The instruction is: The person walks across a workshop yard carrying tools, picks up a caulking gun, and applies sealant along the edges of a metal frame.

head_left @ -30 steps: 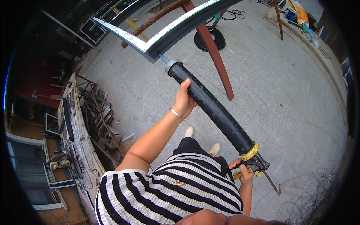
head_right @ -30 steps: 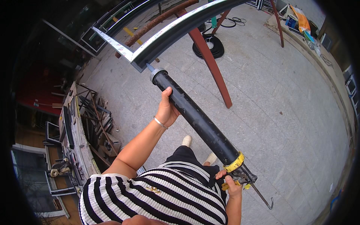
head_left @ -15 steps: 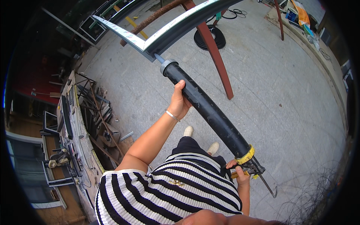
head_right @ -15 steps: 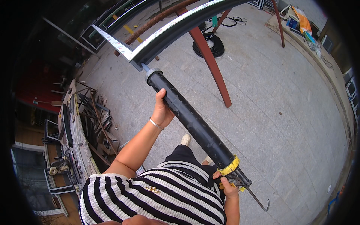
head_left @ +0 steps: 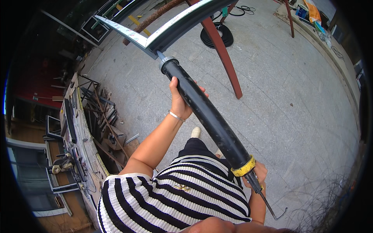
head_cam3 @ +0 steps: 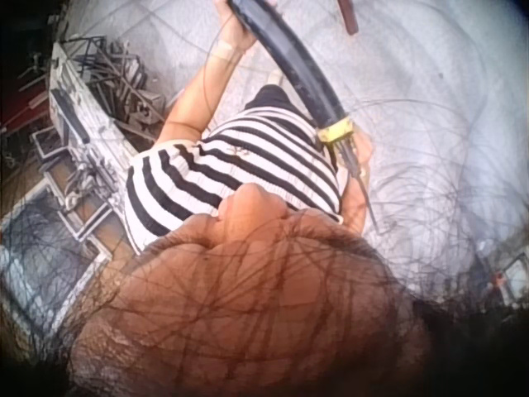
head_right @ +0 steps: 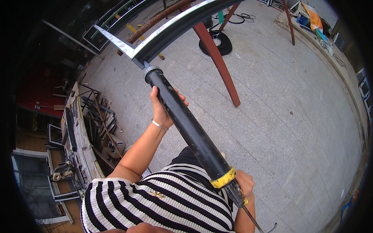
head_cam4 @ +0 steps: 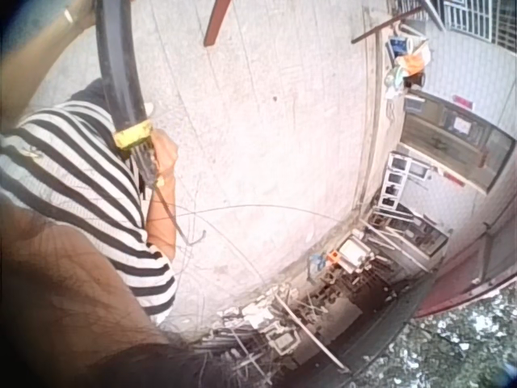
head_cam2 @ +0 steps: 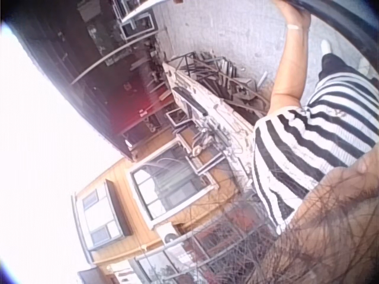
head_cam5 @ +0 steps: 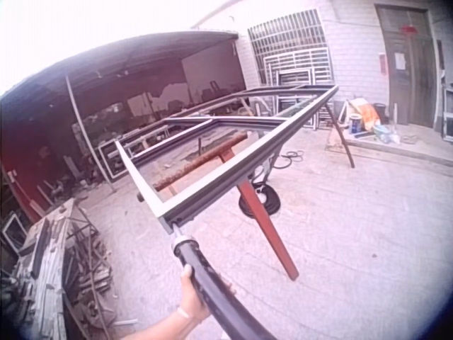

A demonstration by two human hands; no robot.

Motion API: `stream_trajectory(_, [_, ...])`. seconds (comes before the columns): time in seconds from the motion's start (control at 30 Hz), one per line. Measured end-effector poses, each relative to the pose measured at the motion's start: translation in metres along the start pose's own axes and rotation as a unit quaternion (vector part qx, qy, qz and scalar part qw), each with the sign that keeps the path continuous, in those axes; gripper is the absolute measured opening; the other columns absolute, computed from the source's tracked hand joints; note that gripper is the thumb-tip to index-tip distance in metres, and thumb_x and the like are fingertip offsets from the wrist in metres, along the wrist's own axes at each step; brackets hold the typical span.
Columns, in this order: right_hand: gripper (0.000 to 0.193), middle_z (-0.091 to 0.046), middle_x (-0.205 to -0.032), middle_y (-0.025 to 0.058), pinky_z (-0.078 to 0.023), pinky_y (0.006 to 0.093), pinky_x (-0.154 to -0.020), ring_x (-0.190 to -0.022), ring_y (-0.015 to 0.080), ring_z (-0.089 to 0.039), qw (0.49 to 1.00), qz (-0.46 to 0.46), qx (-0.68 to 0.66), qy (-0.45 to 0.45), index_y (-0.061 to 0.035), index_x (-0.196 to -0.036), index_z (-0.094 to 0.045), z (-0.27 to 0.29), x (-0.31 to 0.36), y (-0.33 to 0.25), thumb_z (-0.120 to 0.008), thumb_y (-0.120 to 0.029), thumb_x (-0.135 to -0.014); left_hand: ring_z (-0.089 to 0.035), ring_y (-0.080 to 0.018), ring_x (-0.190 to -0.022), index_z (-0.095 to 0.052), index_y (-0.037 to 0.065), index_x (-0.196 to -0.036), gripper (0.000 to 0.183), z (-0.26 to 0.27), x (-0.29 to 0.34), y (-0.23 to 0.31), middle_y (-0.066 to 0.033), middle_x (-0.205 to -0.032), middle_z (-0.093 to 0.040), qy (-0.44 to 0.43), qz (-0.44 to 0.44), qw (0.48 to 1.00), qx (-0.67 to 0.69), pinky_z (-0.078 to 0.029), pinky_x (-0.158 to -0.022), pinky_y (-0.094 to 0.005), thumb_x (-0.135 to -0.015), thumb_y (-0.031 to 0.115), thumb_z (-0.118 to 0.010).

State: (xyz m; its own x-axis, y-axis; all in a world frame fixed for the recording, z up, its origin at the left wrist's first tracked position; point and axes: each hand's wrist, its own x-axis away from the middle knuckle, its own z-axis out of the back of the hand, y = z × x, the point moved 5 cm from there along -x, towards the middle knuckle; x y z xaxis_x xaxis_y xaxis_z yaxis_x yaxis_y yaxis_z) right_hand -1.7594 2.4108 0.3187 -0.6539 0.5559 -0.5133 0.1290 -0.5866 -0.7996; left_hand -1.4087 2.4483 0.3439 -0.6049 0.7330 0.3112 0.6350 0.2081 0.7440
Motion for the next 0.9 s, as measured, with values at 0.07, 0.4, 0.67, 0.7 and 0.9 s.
stream_trajectory(0.07, [0.022, -0.063, -0.073, 0.0192, -0.051, 0.0321, -0.058, -0.058, 0.0308, -0.064, 1.0, 0.008, 0.006, 0.005, 0.0058, -0.083, -0.064, -0.002, -0.002, -0.002, -0.068, -0.009, -0.067, -0.068, -0.0305, -0.075, -0.055, 0.007, -0.1, 0.081, 0.0, 0.001, 0.0, -0.0144, -0.083, -0.065, 0.002, -0.007, 1.0, 0.0, -0.058, -0.067, -0.0434, -0.077, 0.084, -0.041])
stream_trajectory(0.4, [0.025, -0.066, -0.079, 0.02, -0.052, 0.0329, -0.061, -0.066, 0.0322, -0.067, 0.999, -0.033, 0.006, -0.014, 0.0052, -0.087, -0.064, -0.014, 0.01, -0.001, -0.067, -0.013, -0.071, -0.067, -0.0318, -0.075, -0.054, 0.006, -0.098, 0.08, -0.002, -0.005, -0.003, -0.0159, -0.081, -0.064, -0.016, -0.011, 1.0, -0.016, -0.057, -0.069, -0.0449, -0.078, 0.082, -0.043])
stream_trajectory(0.67, [0.019, -0.063, -0.074, 0.0176, -0.048, 0.0307, -0.054, -0.057, 0.0271, -0.062, 1.0, -0.011, 0.0, -0.002, 0.0062, -0.083, -0.062, -0.012, -0.002, -0.006, -0.068, -0.006, -0.069, -0.067, -0.0328, -0.077, -0.054, 0.006, -0.097, 0.079, -0.004, -0.006, -0.002, -0.0162, -0.081, -0.064, -0.007, -0.009, 1.0, -0.014, -0.057, -0.072, -0.0453, -0.078, 0.082, -0.043])
stream_trajectory(0.7, [0.019, -0.062, -0.072, 0.0164, -0.047, 0.0316, -0.054, -0.057, 0.0282, -0.061, 1.0, -0.024, 0.002, 0.002, 0.0039, -0.082, -0.063, -0.012, -0.002, -0.005, -0.068, -0.008, -0.068, -0.067, -0.0323, -0.076, -0.055, 0.006, -0.097, 0.079, -0.005, -0.007, -0.002, -0.0156, -0.081, -0.065, -0.006, -0.008, 1.0, -0.012, -0.057, -0.07, -0.0444, -0.078, 0.082, -0.043])
stream_trajectory(0.9, [0.019, -0.06, -0.067, 0.0131, -0.045, 0.0335, -0.054, -0.055, 0.0316, -0.058, 0.998, -0.061, 0.02, 0.007, -0.0014, -0.081, -0.063, -0.005, 0.003, -0.002, -0.067, -0.009, -0.064, -0.067, -0.0311, -0.074, -0.056, 0.007, -0.095, 0.079, -0.005, -0.007, -0.002, -0.0148, -0.081, -0.065, 0.004, -0.02, 0.999, -0.026, -0.057, -0.069, -0.0432, -0.077, 0.083, -0.042])
